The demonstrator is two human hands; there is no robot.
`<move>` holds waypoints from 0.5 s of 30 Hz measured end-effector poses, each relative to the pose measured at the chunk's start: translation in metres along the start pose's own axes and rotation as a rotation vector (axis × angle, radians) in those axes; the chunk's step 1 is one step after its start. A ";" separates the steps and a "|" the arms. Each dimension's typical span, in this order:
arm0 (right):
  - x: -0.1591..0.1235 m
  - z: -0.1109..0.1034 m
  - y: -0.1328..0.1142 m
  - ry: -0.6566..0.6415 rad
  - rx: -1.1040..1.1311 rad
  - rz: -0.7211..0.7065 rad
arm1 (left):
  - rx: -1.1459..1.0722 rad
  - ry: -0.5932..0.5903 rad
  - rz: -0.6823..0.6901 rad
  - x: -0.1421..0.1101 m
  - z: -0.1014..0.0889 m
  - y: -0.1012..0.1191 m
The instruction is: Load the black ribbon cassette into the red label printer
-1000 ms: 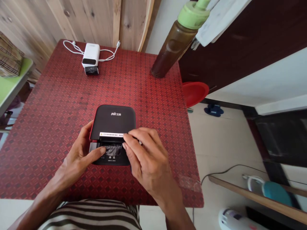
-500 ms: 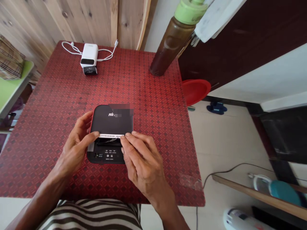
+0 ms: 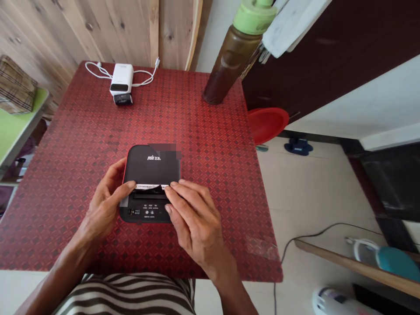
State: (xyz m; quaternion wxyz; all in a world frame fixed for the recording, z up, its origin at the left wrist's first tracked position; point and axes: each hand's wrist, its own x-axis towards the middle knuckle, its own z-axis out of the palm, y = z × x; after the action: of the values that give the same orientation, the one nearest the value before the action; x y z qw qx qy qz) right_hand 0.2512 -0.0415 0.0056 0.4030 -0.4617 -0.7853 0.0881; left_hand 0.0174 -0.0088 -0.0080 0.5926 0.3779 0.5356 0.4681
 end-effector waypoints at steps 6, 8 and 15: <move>-0.019 0.001 0.002 0.155 -0.008 0.215 | 0.025 -0.095 0.010 -0.020 -0.019 -0.002; -0.026 0.004 0.001 0.138 -0.009 0.244 | 0.040 -0.098 0.004 -0.024 -0.020 0.000; -0.031 0.012 -0.006 0.136 -0.010 0.241 | 0.057 -0.073 -0.012 -0.029 -0.017 0.001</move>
State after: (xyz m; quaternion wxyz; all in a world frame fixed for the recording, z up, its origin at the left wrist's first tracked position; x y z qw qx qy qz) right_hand 0.2465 -0.0674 -0.0161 0.4395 -0.5597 -0.6953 0.1006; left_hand 0.0002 -0.0368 -0.0010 0.6034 0.4083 0.5292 0.4350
